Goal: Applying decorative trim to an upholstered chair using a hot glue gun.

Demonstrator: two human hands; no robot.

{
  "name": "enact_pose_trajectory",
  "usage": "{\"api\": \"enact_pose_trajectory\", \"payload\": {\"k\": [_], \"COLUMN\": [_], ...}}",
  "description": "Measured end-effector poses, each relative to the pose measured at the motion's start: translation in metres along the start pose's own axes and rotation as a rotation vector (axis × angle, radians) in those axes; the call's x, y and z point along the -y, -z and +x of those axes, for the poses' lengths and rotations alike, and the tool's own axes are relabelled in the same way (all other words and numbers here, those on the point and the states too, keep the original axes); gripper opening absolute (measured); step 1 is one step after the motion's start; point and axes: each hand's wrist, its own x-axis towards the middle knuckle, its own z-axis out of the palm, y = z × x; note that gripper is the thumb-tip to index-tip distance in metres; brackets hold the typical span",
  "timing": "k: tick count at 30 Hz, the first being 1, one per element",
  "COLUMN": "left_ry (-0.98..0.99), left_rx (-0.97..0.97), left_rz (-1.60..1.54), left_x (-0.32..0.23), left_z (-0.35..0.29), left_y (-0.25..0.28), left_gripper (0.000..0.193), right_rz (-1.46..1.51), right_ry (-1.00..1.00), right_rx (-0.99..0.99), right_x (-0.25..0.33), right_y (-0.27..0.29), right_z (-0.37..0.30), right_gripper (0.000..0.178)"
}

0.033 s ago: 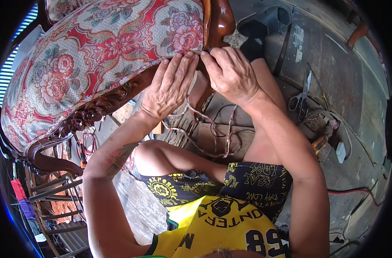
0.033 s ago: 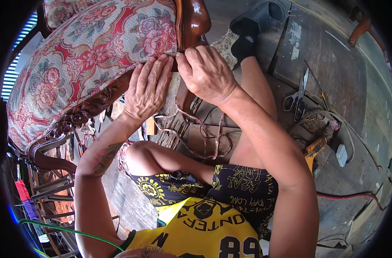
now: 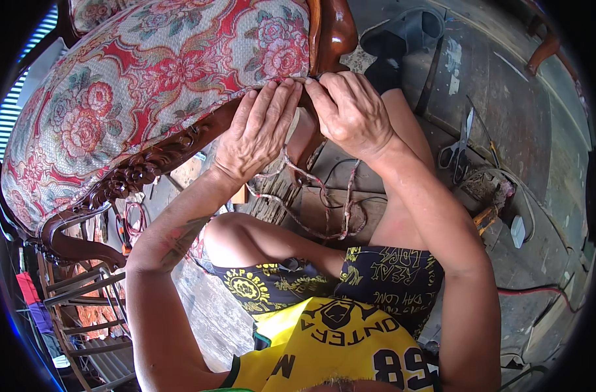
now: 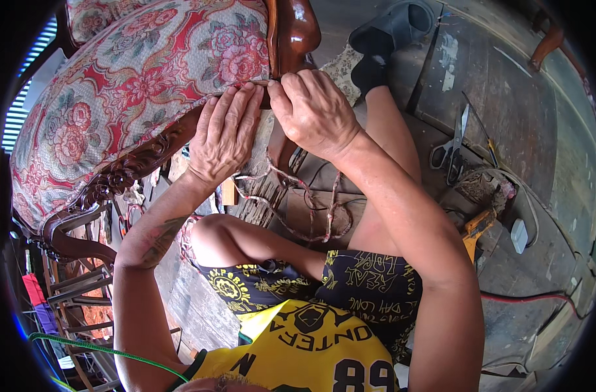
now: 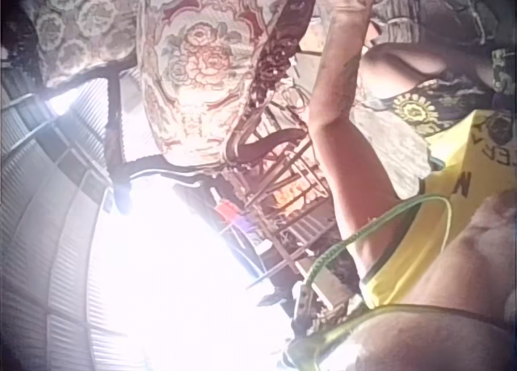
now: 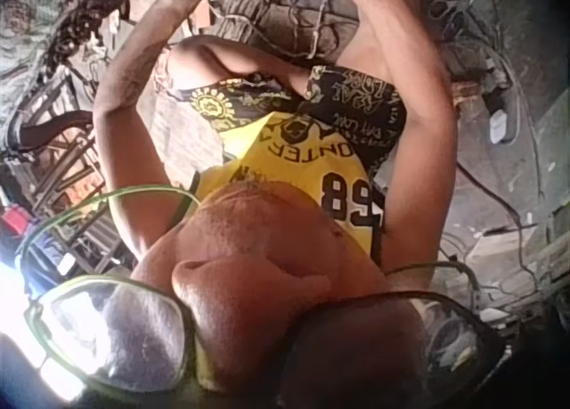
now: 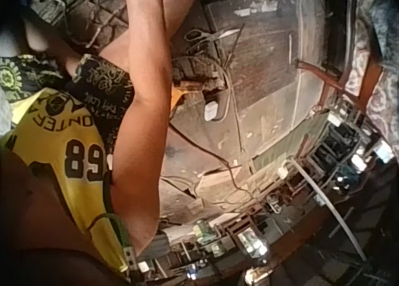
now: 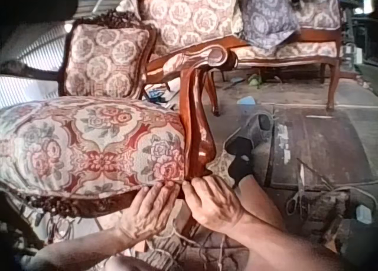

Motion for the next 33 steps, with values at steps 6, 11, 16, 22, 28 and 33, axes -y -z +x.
{"api": "enact_pose_trajectory", "payload": {"k": [6, 11, 16, 22, 28, 33], "left_ry": [0.015, 0.022, 0.033, 0.131, 0.108, 0.057], "left_rx": [0.002, 0.002, -0.002, -0.029, 0.033, 0.012], "left_rz": [0.013, -0.023, -0.072, -0.196, -0.21, -0.186], "left_x": [0.0, 0.001, 0.002, 0.004, 0.014, 0.017], "left_z": [0.0, 0.0, 0.005, 0.005, 0.007, 0.0], "left_y": [0.001, 0.003, 0.008, 0.013, 0.026, 0.022], "left_gripper": [0.055, 0.055, 0.054, 0.053, 0.05, 0.05], "right_rz": [-0.001, -0.013, -0.012, -0.02, -0.035, -0.028], "right_ry": [-0.017, -0.012, -0.04, -0.047, -0.047, -0.037], "right_rx": [-0.011, -0.008, -0.003, -0.013, -0.03, -0.047], "right_x": [0.002, 0.003, 0.004, 0.006, 0.006, 0.006], "right_y": [-0.002, -0.002, -0.001, -0.003, -0.004, -0.004], "right_z": [0.0, 0.0, -0.001, 0.001, -0.001, 0.002], "right_gripper": [0.032, 0.032, 0.031, 0.03, 0.026, 0.025]}}
